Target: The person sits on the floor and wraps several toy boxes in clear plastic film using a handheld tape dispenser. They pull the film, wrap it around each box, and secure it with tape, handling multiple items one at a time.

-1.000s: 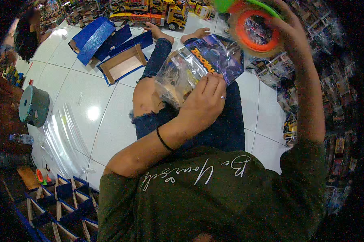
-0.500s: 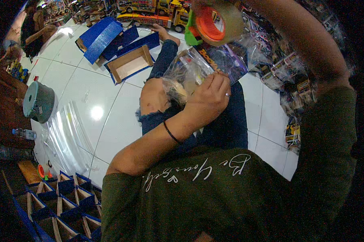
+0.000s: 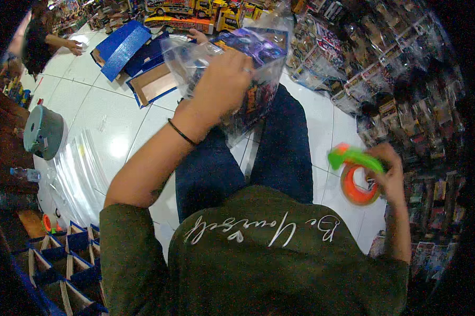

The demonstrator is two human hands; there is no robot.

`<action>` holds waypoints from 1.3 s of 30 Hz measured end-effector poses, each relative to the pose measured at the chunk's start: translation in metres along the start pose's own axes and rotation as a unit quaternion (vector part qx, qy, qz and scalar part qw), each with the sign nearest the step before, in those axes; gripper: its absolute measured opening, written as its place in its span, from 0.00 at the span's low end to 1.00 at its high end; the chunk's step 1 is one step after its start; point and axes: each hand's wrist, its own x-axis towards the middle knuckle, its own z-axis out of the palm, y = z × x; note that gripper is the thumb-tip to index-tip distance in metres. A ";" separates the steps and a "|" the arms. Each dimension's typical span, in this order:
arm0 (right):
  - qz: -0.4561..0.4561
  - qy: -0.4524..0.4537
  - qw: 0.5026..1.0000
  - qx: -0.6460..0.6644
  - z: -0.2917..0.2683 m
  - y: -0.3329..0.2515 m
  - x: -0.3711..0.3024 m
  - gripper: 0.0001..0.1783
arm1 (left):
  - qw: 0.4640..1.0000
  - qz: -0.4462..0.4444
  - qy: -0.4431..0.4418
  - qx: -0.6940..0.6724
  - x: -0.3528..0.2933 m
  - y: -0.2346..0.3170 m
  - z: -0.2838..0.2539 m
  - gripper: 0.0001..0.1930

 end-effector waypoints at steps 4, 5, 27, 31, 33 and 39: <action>-0.174 0.052 0.975 0.130 -0.032 0.003 0.071 0.17 | 0.997 0.051 0.029 0.058 -0.017 0.048 0.013 0.14; -0.235 0.039 0.955 0.179 -0.035 -0.006 0.098 0.17 | 0.996 0.046 0.039 0.071 -0.020 0.057 0.012 0.14; -0.078 -0.220 0.566 0.790 0.069 -0.078 0.155 0.25 | 0.938 -0.087 0.289 -0.171 -0.007 0.056 -0.046 0.28; -0.046 -0.185 0.505 0.842 0.087 -0.060 0.135 0.26 | 0.961 -0.009 0.262 -0.093 0.013 0.055 -0.055 0.19; -0.010 -0.162 0.520 0.839 0.091 -0.048 0.130 0.26 | 0.962 0.007 0.239 -0.131 0.021 0.057 -0.061 0.15; -0.003 -0.224 0.461 0.859 0.096 -0.005 0.115 0.27 | 0.973 -0.062 0.160 -0.155 0.053 0.056 -0.095 0.08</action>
